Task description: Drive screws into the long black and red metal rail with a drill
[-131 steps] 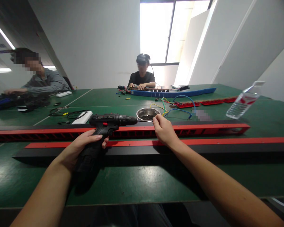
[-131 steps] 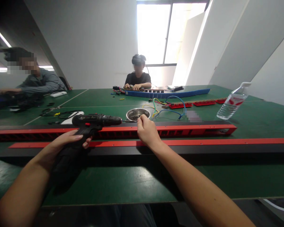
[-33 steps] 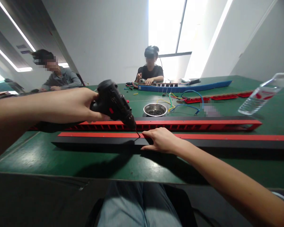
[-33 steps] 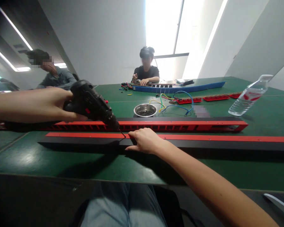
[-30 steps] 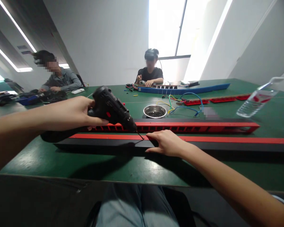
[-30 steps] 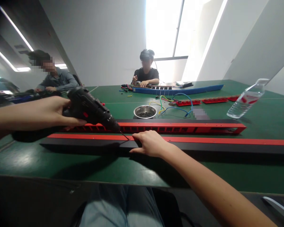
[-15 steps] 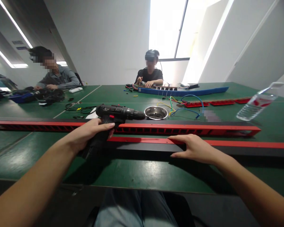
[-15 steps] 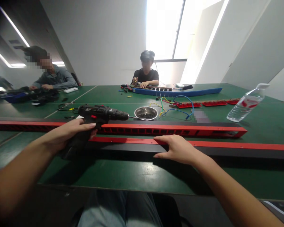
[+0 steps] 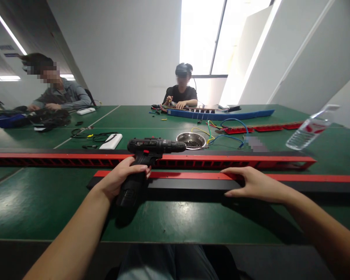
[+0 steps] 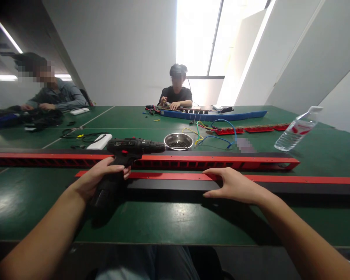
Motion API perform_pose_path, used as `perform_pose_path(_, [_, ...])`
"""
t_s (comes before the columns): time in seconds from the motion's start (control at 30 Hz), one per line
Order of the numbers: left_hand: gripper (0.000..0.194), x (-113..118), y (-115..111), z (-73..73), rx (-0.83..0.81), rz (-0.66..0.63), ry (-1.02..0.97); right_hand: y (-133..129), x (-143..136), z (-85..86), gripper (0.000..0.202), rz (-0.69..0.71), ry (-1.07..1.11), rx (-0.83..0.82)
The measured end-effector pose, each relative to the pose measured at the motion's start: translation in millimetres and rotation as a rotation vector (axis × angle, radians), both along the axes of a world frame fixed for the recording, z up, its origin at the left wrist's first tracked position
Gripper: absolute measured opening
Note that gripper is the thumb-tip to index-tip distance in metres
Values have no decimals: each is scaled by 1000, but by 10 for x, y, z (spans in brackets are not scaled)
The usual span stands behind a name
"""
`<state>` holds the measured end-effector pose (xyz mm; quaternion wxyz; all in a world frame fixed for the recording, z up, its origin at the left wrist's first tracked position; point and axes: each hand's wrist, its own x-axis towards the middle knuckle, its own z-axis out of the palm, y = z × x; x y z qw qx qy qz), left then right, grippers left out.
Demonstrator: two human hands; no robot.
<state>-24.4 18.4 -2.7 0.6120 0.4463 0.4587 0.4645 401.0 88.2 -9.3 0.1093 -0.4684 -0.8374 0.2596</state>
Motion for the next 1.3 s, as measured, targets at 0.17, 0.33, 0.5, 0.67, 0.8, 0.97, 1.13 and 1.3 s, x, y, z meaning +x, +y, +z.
perform_pose_path(0.17, [17, -8, -11, -16, 18, -3, 42, 17, -294, 186, 54, -76, 298, 14])
perform_pose_path(0.33, [17, -32, -19, -29, 14, -18, 72, 127, -732, 275, 51, -111, 602, -17])
perform_pose_path(0.5, [18, -26, -37, -36, 27, -20, 87, 205, -941, 270, 57, -89, 472, 139])
perform_pose_path(0.67, [16, -32, -40, -57, 28, 16, 49, 381, -961, 245, 52, -104, 435, 169])
perform_pose_path(0.8, [17, -42, -18, -60, 21, 63, 14, 821, -1011, 215, 39, -184, 299, 246])
perform_pose_path(0.97, [19, -15, -19, -1, -37, 125, -66, 1390, -1247, 151, 23, -183, -46, 325])
perform_pose_path(1.13, [18, 41, -28, 78, -91, 167, -181, 1624, -1505, 85, 23, -173, -169, 229])
perform_pose_path(1.3, [16, 41, -14, 77, -102, 160, -188, 1699, -1572, 71, 34, -175, -214, 249])
